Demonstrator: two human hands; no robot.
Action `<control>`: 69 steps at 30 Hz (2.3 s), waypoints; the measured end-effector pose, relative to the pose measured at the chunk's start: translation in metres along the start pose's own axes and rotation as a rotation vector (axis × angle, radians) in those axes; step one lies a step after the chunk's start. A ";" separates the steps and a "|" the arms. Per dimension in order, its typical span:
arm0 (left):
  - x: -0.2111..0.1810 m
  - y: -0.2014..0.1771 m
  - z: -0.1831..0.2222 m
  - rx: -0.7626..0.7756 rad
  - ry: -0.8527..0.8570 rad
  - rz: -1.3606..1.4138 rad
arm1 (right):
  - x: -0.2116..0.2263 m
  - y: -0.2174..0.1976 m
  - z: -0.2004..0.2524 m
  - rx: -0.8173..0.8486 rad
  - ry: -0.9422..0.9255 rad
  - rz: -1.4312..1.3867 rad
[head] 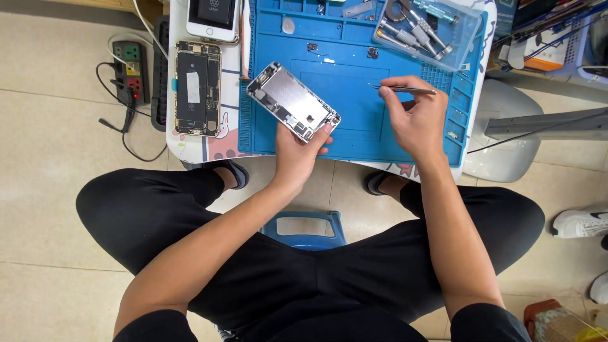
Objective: The person uses a metal spudger and tweezers to pry and remove internal components from a disassembled smartphone. They work on a blue anti-static mat, carefully lifting parts and placing them aside while manipulating the device's internal connectors.
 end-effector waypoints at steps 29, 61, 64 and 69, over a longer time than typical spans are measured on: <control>0.014 0.042 0.016 0.519 -0.600 0.035 | 0.020 -0.037 0.003 -0.126 0.106 -0.052; -0.089 0.053 -0.007 0.370 0.788 -0.509 | -0.009 -0.007 0.029 -0.123 0.629 -0.987; -0.097 0.051 -0.012 0.318 0.789 -0.458 | -0.004 -0.019 0.017 -0.143 0.599 -0.879; -0.099 0.043 -0.017 0.259 0.795 -0.399 | -0.005 -0.037 -0.003 0.003 0.206 0.090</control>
Point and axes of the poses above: each hand's wrist, its own z-axis away from the middle knuckle, its own y-axis out of the palm, x = y × z, the point moved 5 cm from there along -z, towards the middle knuckle, and after that the axes turned 14 degrees about -y, right-handed, at the moved point
